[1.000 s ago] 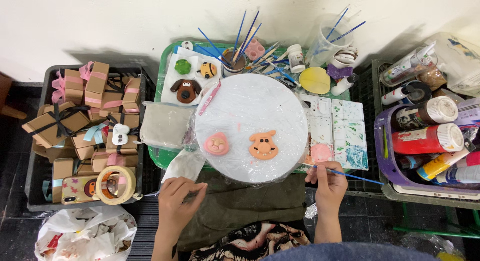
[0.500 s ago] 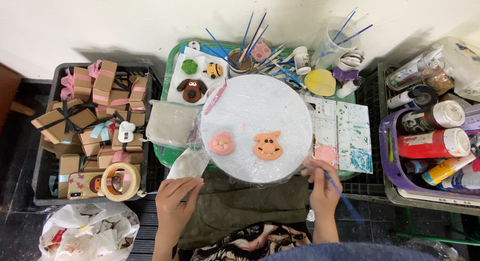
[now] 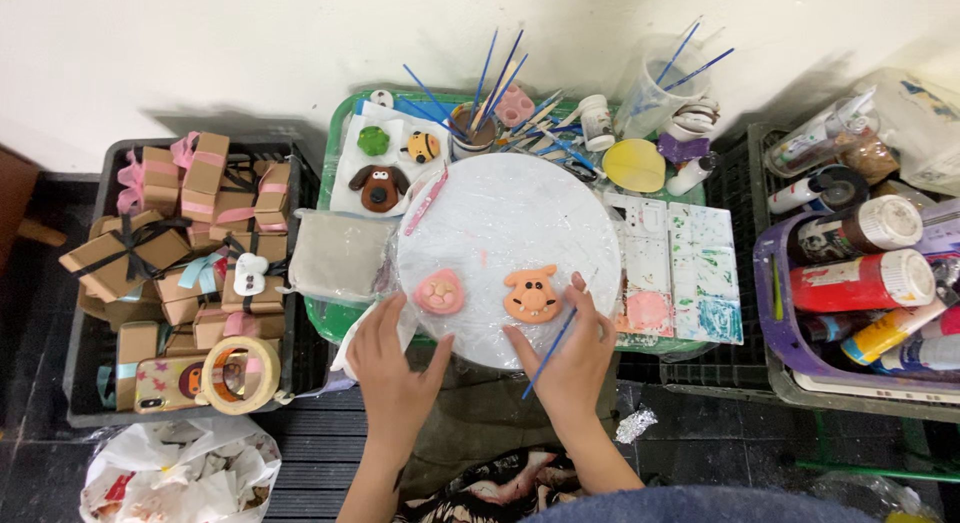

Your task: The person uses a brush to paint black dots on a clay pig face and a pink heart-shaped object. They dip the brush in paint and apply it to the figurines placed on a white turntable.

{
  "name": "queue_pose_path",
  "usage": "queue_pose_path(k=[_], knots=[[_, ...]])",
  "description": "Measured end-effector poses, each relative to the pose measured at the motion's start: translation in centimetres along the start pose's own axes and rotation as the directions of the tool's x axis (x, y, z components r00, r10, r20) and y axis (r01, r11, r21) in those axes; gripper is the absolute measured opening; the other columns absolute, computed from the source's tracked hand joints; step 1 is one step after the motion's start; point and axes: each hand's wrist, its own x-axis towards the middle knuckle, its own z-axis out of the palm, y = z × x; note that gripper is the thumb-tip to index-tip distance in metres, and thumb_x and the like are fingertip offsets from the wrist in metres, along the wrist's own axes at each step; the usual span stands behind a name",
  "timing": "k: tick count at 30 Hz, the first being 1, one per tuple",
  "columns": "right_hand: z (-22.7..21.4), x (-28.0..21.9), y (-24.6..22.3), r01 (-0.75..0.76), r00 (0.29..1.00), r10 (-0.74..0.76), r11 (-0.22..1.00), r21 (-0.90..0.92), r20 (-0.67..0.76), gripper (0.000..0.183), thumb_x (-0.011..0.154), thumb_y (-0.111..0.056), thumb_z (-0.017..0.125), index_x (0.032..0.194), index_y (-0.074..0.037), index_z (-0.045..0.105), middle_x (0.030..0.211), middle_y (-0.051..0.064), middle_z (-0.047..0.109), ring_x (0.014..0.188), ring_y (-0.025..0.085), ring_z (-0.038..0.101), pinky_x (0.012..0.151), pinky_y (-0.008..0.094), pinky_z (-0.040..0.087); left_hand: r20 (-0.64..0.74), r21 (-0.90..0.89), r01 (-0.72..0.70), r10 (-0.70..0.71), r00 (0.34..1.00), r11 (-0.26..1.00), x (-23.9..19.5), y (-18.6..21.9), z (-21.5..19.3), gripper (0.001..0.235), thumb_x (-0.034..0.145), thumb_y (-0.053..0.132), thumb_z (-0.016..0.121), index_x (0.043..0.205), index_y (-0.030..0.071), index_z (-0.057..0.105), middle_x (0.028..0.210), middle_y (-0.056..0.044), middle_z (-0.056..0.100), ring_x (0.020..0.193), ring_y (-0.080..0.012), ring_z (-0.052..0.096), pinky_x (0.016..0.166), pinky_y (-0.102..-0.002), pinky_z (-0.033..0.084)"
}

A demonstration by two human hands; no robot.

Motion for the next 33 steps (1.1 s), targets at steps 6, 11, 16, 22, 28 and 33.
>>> queue_pose_path(k=[6,11,16,22,28,33], knots=[[0.9,0.2,0.6,-0.060,0.998,0.063,0.988,0.144,-0.018,0.081,0.074,-0.021,0.092,0.136,0.003,0.045,0.147,0.027,0.053,0.125,0.037,0.058,0.106,0.046,0.043,0.014,0.061,-0.027,0.026,1.000,0.998,1.8,0.7,2.3,0.082,0.080,0.038,0.083,0.143,0.000,0.047,0.141,-0.018,0.055,0.133,-0.0361,0.049,0.110,-0.054,0.030],[1.3,0.1,1.3,-0.139,0.990,0.142,0.932,0.335,0.016,0.074,0.077,-0.018,0.090,0.134,-0.001,0.046,0.148,0.023,0.055,0.130,0.033,0.063,0.107,0.040,0.052,0.041,0.045,-0.023,0.021,0.999,0.999,1.7,0.4,2.6,0.083,0.081,0.040,0.083,0.145,0.001,0.046,0.141,-0.017,0.056,0.135,-0.0349,0.048,0.110,-0.054,0.027],[0.2,1.7,3.8,-0.006,1.000,0.010,0.960,0.279,-0.014,0.070,0.074,-0.016,0.092,0.130,-0.004,0.051,0.143,0.024,0.057,0.137,0.036,0.056,0.113,0.043,0.048,0.085,0.026,-0.018,0.016,0.996,0.999,1.9,-0.1,2.2,0.085,0.082,0.039,0.082,0.145,-0.003,0.044,0.140,-0.015,0.057,0.135,-0.0321,0.046,0.107,-0.054,0.027],[-1.0,4.6,6.6,-0.025,0.992,-0.010,0.960,0.278,0.123,0.070,0.073,-0.014,0.091,0.129,-0.003,0.051,0.144,0.024,0.055,0.135,0.035,0.056,0.110,0.044,0.048,0.069,0.042,-0.002,-0.001,0.998,0.999,1.9,-0.6,2.9,0.072,0.085,0.034,0.081,0.141,0.003,0.048,0.137,-0.015,0.056,0.135,-0.0322,0.047,0.109,-0.053,0.028],[-0.3,5.2,8.6,-0.046,0.983,-0.023,0.928,0.371,0.181,0.073,0.074,-0.011,0.090,0.130,-0.001,0.045,0.144,0.020,0.054,0.126,0.031,0.063,0.105,0.042,0.053,0.045,0.048,-0.130,0.128,0.991,0.990,1.8,-0.9,3.0,0.061,0.090,0.028,0.078,0.136,0.003,0.047,0.139,-0.012,0.057,0.137,-0.0345,0.046,0.112,-0.056,0.026],[-1.8,4.2,15.0,-0.155,0.961,0.275,0.563,0.812,-0.007,0.031,0.102,-0.004,0.063,0.132,-0.004,0.055,0.140,0.017,0.064,0.128,0.029,0.067,0.106,0.044,0.056,0.069,0.030,-0.080,0.078,0.995,0.996,2.0,-0.5,3.0,0.060,0.087,0.025,0.079,0.133,0.005,0.047,0.139,-0.012,0.057,0.135,-0.0345,0.048,0.114,-0.059,0.022]])
